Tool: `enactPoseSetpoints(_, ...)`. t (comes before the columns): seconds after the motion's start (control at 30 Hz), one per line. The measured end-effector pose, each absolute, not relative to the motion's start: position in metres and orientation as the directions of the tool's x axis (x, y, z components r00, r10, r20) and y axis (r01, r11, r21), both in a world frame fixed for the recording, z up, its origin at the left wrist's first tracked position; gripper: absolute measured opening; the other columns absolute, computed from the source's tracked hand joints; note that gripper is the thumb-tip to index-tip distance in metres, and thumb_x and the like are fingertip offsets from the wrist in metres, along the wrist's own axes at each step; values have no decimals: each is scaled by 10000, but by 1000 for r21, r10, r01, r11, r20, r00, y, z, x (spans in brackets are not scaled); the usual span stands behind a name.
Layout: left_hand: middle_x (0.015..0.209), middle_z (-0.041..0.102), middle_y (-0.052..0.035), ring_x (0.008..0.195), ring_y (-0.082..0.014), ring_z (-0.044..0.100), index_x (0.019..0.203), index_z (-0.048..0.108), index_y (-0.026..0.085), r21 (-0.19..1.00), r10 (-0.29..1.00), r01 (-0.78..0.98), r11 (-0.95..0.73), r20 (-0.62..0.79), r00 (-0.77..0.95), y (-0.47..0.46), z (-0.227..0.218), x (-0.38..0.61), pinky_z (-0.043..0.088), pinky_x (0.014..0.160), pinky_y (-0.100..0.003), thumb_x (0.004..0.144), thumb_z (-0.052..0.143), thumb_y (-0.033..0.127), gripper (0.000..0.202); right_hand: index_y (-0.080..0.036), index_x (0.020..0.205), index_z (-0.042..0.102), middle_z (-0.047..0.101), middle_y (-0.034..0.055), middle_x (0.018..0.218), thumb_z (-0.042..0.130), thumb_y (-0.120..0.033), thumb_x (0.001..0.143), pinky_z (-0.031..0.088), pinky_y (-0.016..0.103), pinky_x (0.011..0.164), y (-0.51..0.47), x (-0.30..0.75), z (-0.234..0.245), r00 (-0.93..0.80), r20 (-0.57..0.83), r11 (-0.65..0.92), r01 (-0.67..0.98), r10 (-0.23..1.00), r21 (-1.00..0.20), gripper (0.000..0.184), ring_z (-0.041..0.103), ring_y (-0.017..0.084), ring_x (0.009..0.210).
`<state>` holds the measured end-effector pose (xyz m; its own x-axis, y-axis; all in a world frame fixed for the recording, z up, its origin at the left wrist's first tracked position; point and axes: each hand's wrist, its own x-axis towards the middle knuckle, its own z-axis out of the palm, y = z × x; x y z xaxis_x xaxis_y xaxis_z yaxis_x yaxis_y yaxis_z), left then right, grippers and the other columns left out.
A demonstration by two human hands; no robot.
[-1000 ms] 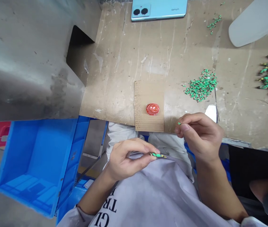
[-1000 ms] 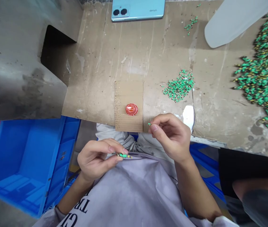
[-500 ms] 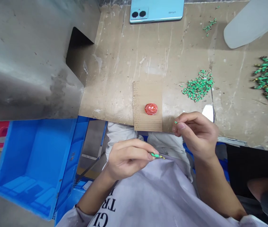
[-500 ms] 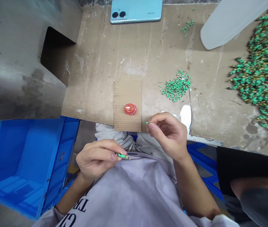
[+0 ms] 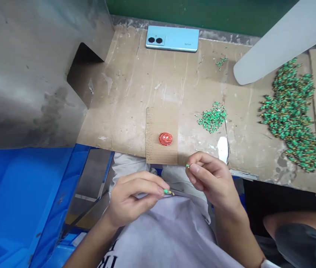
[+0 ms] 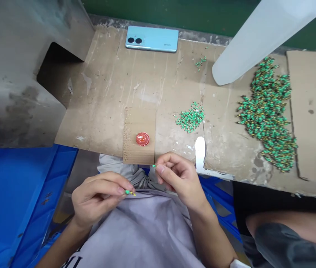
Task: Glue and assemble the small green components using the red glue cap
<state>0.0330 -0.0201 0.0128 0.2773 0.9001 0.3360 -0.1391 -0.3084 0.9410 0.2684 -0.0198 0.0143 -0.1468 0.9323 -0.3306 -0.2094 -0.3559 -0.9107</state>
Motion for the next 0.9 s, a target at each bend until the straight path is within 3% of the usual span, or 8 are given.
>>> enactPoseSetpoints(0.07,942,891,-104,805,-210,873,1054,818,170,942,909,-147,-301,331,255,-18,13,33,708,711,-238,958,840,107,117,-212,859,706,606,-43,590,787,-463,996,282,216,381,-19,270,15,-59,-274,-278,-81,960,-957,296,397,90,413)
enactPoseSetpoints(0.17,888,883,-95,764,-211,863,1026,834,178,937,905,-145,-318,346,247,-16,13,33,697,675,-240,963,852,158,69,-226,874,726,632,-26,654,758,-325,997,398,245,469,-16,273,12,83,-48,-70,278,995,-958,162,501,124,512)
enactPoseSetpoints(0.3,892,879,-97,758,-206,847,1065,850,185,945,915,-113,-308,327,238,-17,7,30,697,698,-261,970,841,157,100,-234,919,728,628,-26,690,691,-222,1008,434,272,528,-6,274,7,-60,127,137,585,990,-799,97,531,138,558)
enactPoseSetpoints(0.4,889,879,-87,759,-206,838,1159,829,186,953,934,-105,-284,300,193,-18,-1,27,704,738,-288,950,863,150,215,-228,953,713,658,-23,713,658,-177,1025,443,268,533,1,266,7,-179,160,239,648,971,-724,103,547,132,550)
enactPoseSetpoints(0.6,914,886,-91,827,-214,859,999,827,175,914,899,69,-400,378,220,-17,-8,8,704,810,-288,918,856,69,137,-231,957,702,727,-8,717,624,-145,1051,472,263,553,-1,234,6,-373,228,430,659,899,-617,149,634,142,545)
enactPoseSetpoints(0.77,941,894,-66,817,-197,859,1046,831,190,950,957,244,-194,128,260,-24,-15,-4,691,809,-248,936,829,128,126,-211,933,704,731,8,683,591,-152,1062,423,279,538,-1,217,-1,-380,244,452,744,892,-493,182,659,160,532)
enactPoseSetpoints(0.9,1028,896,-64,872,-199,857,1088,825,189,964,953,266,17,-96,286,-28,-30,-1,695,841,-266,937,785,139,164,-212,910,706,717,6,653,593,-155,1050,358,288,518,2,213,-3,-372,228,436,768,900,-468,188,655,166,514)
